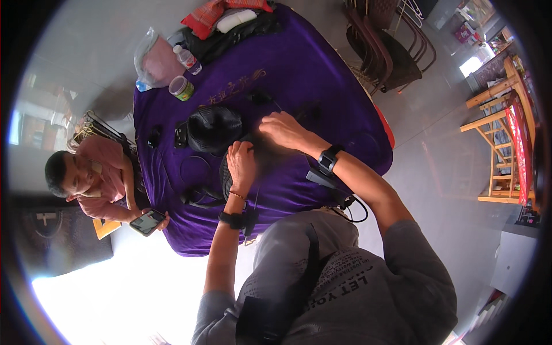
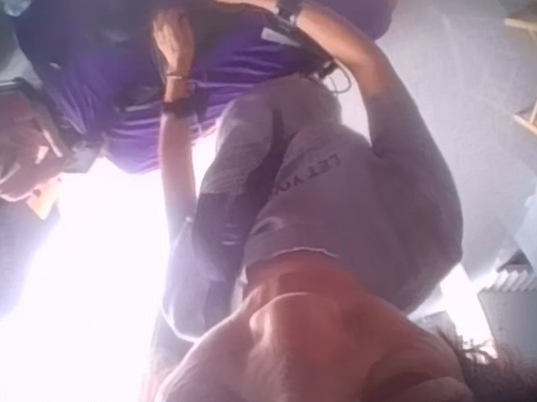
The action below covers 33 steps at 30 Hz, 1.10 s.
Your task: The recorder is shown assembling components for a head-mounted or body-worn electronic device, connecting wires and straps.
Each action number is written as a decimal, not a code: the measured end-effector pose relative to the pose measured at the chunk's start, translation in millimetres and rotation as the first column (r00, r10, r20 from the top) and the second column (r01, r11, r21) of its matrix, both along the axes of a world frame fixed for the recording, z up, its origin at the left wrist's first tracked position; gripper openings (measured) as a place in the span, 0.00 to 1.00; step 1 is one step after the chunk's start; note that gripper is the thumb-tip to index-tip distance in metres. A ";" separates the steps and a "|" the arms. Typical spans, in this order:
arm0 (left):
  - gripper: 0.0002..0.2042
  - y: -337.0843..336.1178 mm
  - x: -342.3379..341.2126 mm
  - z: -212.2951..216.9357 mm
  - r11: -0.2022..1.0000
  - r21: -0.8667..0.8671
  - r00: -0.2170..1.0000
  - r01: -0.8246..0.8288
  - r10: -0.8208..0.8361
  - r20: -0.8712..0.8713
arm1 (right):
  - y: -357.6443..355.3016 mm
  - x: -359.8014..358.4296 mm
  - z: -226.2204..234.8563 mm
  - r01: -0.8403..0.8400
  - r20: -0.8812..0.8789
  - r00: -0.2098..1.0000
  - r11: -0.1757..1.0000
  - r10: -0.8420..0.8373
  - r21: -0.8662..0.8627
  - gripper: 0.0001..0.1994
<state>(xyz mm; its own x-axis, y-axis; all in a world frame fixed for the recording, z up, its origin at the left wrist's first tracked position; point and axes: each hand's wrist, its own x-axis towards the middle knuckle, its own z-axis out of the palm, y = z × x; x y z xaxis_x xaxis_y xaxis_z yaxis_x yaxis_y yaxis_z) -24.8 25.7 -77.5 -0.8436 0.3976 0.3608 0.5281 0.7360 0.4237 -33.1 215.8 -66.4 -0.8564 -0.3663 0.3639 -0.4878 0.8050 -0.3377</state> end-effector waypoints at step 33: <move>0.06 -75.1 13.9 -11.7 0.708 0.496 0.841 -0.502 0.266 0.471 | -4.4 72.5 -4.3 0.297 0.404 0.909 0.833 -0.097 -0.467 0.06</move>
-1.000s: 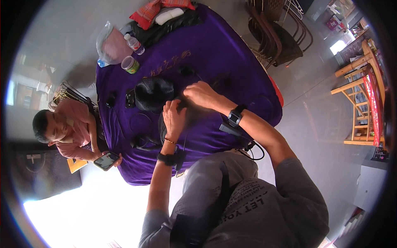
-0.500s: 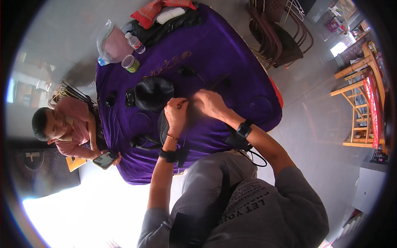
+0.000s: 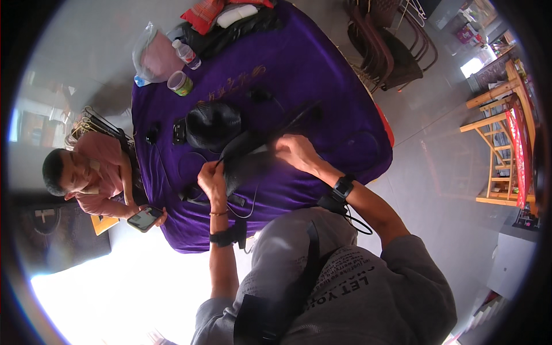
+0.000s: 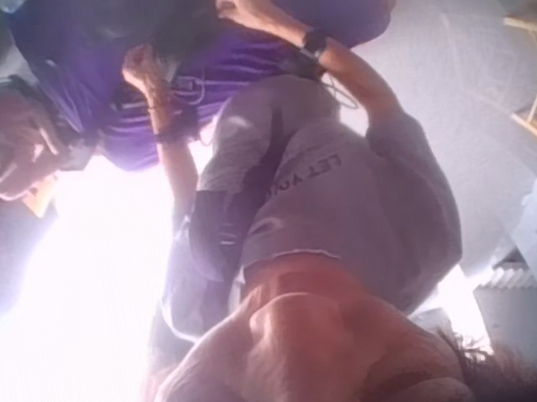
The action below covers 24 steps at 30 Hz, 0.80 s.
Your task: The recorder is shown assembling components for a head-mounted or body-worn electronic device, connecting wires and straps.
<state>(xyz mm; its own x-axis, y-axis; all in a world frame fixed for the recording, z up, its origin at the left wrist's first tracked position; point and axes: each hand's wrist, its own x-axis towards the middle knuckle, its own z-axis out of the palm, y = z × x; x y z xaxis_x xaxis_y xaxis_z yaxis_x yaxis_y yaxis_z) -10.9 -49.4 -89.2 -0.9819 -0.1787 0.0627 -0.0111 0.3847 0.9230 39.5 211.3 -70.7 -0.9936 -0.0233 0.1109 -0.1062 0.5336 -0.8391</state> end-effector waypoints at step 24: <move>0.12 22.8 33.1 18.2 0.789 -0.554 0.945 0.267 -0.327 -0.011 | -9.1 36.8 12.2 -0.459 0.189 0.888 0.838 0.420 0.295 0.07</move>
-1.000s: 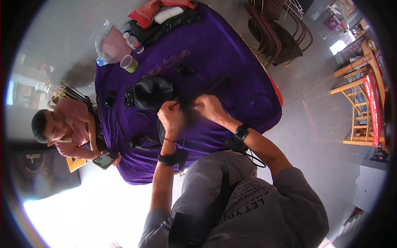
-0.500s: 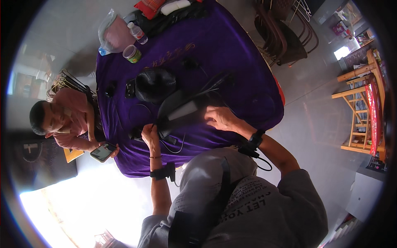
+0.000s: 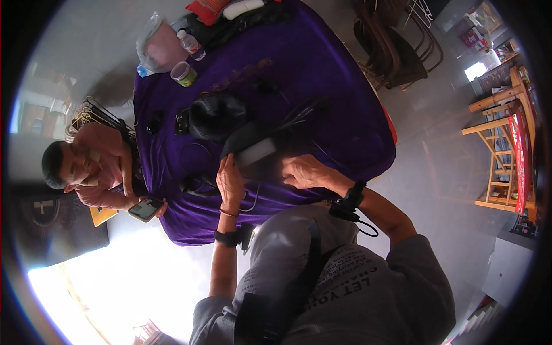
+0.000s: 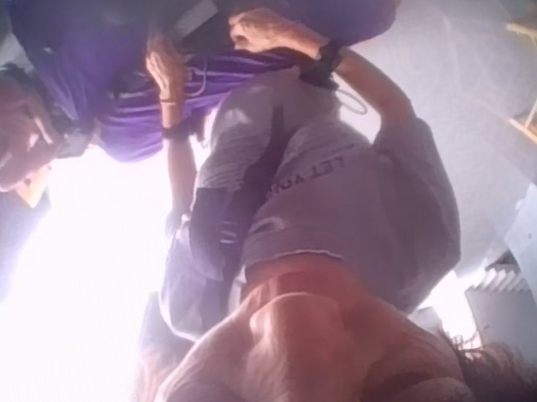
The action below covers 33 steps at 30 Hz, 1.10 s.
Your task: The recorder is shown assembling components for a head-mounted or body-worn electronic device, connecting wires and straps.
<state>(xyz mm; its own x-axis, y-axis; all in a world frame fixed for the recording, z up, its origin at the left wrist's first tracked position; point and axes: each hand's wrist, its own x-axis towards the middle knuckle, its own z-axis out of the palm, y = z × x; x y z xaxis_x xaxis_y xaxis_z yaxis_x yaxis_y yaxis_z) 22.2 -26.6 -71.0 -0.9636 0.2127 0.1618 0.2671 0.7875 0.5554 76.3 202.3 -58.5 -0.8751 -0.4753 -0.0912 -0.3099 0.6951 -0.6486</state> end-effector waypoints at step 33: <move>0.27 1.0 -28.8 -15.3 0.996 -0.050 0.988 0.067 -0.060 0.144 | -17.3 -43.6 -11.7 0.323 0.367 0.881 0.946 -0.299 -0.004 0.31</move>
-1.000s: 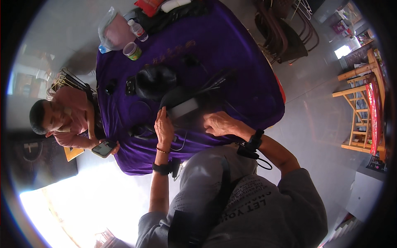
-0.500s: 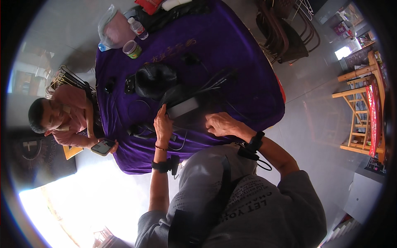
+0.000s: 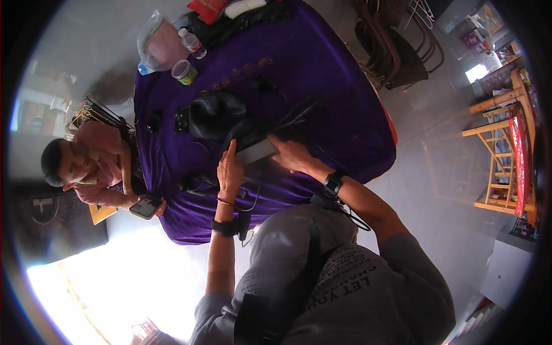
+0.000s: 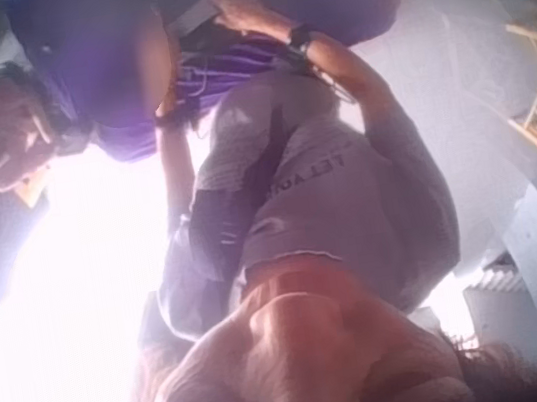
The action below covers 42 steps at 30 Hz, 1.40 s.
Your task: The recorder is shown assembling components for a head-mounted or body-worn electronic device, connecting wires and straps.
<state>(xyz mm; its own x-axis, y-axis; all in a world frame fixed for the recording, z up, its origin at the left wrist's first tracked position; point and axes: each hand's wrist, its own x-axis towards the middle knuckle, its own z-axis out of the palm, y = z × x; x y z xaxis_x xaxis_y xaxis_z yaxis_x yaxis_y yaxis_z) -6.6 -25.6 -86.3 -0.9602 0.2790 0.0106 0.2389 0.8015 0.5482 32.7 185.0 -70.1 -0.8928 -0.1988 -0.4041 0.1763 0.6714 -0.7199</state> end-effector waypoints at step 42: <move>0.29 2.3 -80.4 -1.7 0.878 0.470 0.931 0.089 -0.241 0.274 | 6.1 15.3 -43.7 -0.019 -0.126 0.992 1.000 0.020 0.009 0.37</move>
